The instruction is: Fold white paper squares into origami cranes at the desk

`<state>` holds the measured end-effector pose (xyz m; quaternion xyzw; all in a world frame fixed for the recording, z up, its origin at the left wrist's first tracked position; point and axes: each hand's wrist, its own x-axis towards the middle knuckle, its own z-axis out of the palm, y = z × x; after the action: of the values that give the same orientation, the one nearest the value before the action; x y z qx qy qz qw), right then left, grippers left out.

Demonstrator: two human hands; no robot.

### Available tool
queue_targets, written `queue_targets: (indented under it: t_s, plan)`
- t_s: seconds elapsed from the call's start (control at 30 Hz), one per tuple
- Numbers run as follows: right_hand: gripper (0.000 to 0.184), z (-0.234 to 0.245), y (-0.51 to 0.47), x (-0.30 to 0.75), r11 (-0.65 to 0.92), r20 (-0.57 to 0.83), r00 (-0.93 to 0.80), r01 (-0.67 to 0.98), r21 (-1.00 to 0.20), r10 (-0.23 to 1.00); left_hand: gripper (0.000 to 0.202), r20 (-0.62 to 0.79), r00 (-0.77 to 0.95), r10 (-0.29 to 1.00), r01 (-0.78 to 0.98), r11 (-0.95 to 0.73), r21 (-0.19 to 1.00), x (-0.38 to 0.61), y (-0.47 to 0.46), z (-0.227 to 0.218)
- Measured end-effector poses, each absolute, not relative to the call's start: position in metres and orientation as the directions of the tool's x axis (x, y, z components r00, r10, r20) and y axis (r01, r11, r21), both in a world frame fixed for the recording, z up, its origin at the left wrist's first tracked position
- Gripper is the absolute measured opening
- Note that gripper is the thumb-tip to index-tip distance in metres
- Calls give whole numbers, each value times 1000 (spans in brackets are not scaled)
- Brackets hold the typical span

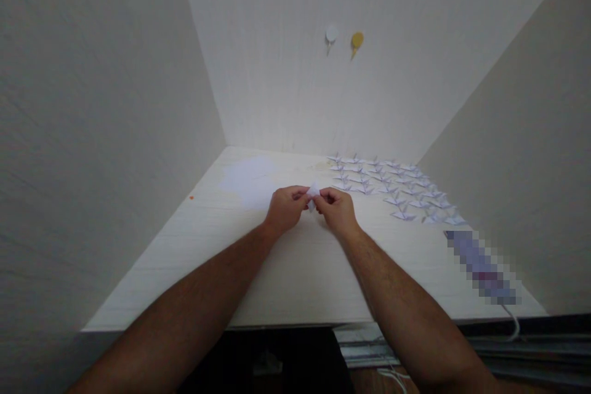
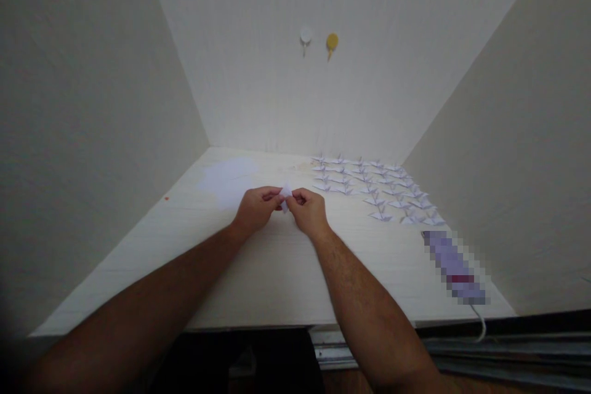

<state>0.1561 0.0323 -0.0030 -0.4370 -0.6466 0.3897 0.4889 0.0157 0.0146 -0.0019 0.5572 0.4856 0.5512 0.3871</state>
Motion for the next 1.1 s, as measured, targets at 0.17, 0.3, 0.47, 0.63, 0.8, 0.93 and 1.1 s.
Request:
queue_targets:
  t_s: [0.17, 0.3, 0.47, 0.63, 0.8, 0.93, 1.1]
  plan:
    - [19, -3, 34, 156, 254, 235, -119, 177, -951, 965, 20, 134, -118, 984, 25, -132, 991, 17, 13, 0]
    - [19, -7, 38, 155, 223, 205, -129, 139, -965, 970, 26, 114, -121, 986, 23, -112, 993, 17, 14, -1]
    - [17, -10, 43, 157, 317, 303, -98, 194, -929, 948, 25, 125, -145, 982, 83, -113, 990, 17, 14, 1]
    - [18, -10, 42, 159, 323, 293, -147, 256, -911, 945, 18, 210, -179, 961, 215, -170, 962, 14, 15, 4]
    - [16, -7, 40, 160, 363, 335, -141, 375, -853, 932, 17, 192, -147, 970, 270, -147, 951, 13, 16, 4]
    - [15, -7, 40, 162, 353, 299, -199, 347, -869, 933, 16, 139, -89, 986, 237, -114, 965, 11, 17, 5]
    - [16, -10, 42, 162, 325, 245, -261, 328, -887, 934, 17, 137, -62, 989, 187, -123, 975, 8, 17, 6]
